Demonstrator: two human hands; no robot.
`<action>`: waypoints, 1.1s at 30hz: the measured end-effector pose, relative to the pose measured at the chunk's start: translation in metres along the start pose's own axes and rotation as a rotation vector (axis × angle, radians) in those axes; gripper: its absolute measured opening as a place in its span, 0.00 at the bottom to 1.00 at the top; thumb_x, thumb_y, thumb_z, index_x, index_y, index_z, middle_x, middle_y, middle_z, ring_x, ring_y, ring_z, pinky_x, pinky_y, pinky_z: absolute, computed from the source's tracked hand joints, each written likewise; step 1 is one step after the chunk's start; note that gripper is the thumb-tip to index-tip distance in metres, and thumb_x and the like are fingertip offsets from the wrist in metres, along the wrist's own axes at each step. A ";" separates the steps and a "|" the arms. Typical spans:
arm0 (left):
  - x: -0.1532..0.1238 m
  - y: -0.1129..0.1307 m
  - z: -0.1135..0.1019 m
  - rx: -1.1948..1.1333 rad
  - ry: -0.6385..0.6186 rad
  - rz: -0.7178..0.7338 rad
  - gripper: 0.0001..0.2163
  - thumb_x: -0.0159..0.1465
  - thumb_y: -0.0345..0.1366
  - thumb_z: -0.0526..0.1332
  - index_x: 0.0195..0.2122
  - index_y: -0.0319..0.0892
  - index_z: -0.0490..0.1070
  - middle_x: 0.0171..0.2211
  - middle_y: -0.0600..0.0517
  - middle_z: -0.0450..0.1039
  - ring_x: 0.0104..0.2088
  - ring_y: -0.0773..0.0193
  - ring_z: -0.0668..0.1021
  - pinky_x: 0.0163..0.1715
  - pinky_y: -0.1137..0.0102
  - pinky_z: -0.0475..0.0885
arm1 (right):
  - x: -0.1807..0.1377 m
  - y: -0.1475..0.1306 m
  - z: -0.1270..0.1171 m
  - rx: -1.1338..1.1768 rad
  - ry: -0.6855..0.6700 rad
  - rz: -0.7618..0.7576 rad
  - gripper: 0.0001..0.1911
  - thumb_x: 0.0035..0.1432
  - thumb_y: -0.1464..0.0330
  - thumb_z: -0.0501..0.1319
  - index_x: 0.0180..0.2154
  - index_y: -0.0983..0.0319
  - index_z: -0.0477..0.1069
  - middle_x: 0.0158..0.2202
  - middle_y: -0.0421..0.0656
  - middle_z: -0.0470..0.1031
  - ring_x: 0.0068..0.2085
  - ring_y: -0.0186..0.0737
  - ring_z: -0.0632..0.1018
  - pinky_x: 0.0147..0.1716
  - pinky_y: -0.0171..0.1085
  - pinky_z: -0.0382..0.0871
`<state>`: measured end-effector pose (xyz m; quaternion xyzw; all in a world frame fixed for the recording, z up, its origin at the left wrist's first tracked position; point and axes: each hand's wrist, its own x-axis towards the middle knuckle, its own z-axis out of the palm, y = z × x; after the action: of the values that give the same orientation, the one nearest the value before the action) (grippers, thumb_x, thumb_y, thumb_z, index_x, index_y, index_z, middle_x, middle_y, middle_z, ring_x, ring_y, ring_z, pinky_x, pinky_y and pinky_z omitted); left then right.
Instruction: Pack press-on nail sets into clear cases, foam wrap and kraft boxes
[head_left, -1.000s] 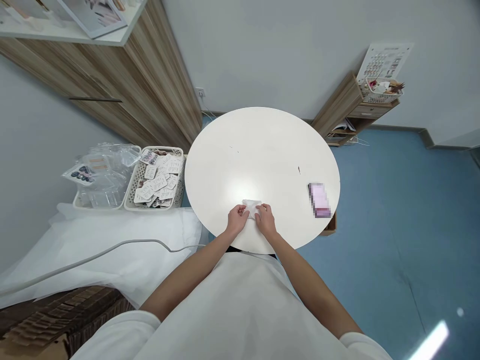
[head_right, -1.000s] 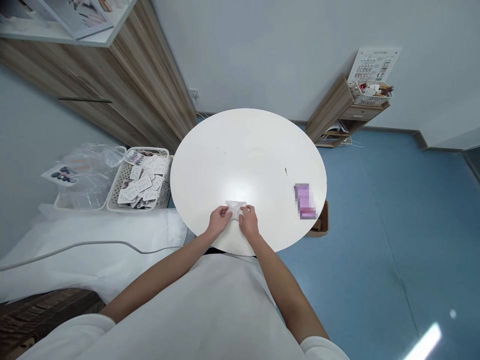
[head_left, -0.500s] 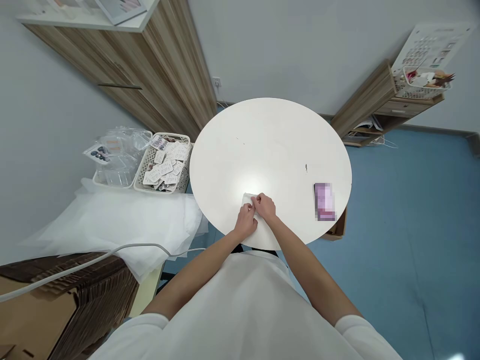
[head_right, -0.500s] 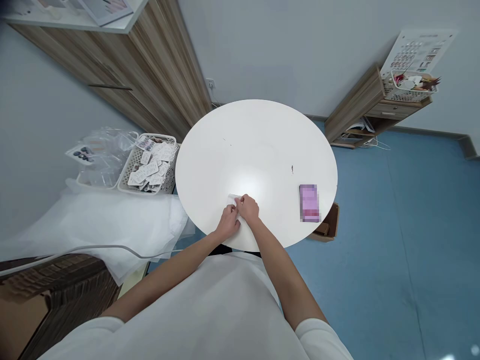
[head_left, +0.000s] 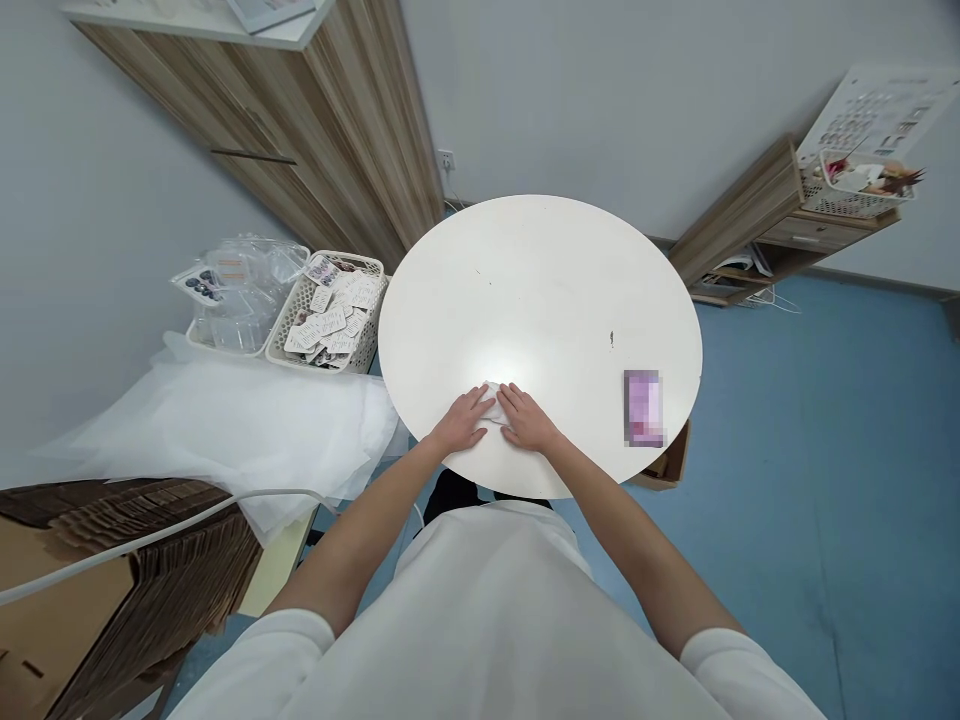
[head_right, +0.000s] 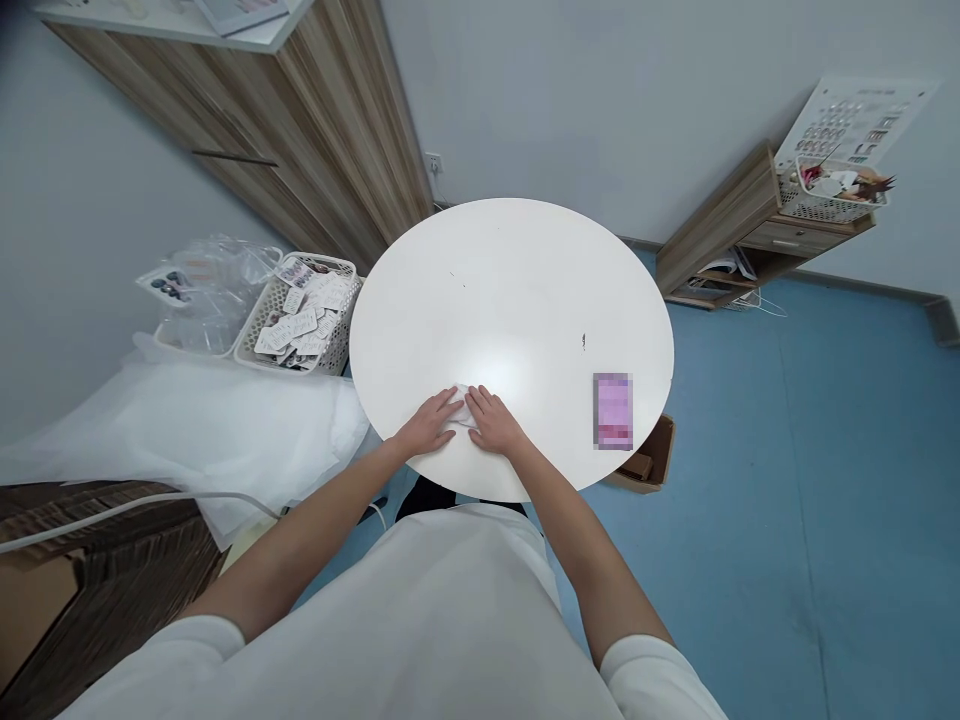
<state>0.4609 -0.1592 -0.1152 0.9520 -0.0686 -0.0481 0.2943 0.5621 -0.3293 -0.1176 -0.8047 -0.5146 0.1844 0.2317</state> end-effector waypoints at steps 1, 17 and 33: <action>0.000 0.000 0.002 -0.026 0.013 -0.001 0.28 0.55 0.34 0.56 0.57 0.42 0.52 0.61 0.44 0.44 0.59 0.52 0.53 0.54 0.58 0.55 | -0.003 0.000 0.001 -0.005 -0.020 -0.012 0.35 0.49 0.66 0.58 0.57 0.66 0.49 0.60 0.52 0.48 0.61 0.53 0.48 0.55 0.50 0.50; -0.002 0.035 0.017 -0.495 0.133 -0.561 0.13 0.57 0.43 0.54 0.40 0.41 0.64 0.33 0.51 0.70 0.32 0.64 0.72 0.32 0.68 0.68 | -0.033 -0.018 0.008 0.508 0.226 0.575 0.15 0.53 0.58 0.48 0.32 0.60 0.66 0.27 0.39 0.65 0.29 0.36 0.68 0.29 0.36 0.62; -0.028 0.033 0.036 -0.365 0.335 -0.503 0.15 0.60 0.38 0.53 0.48 0.44 0.62 0.39 0.49 0.63 0.35 0.65 0.71 0.36 0.68 0.70 | -0.039 -0.046 0.037 0.676 0.359 0.791 0.16 0.50 0.62 0.53 0.42 0.59 0.61 0.32 0.40 0.67 0.27 0.35 0.72 0.30 0.38 0.68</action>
<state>0.4248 -0.2013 -0.1245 0.8656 0.2269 0.0265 0.4456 0.4924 -0.3416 -0.1204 -0.8363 -0.0374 0.2722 0.4744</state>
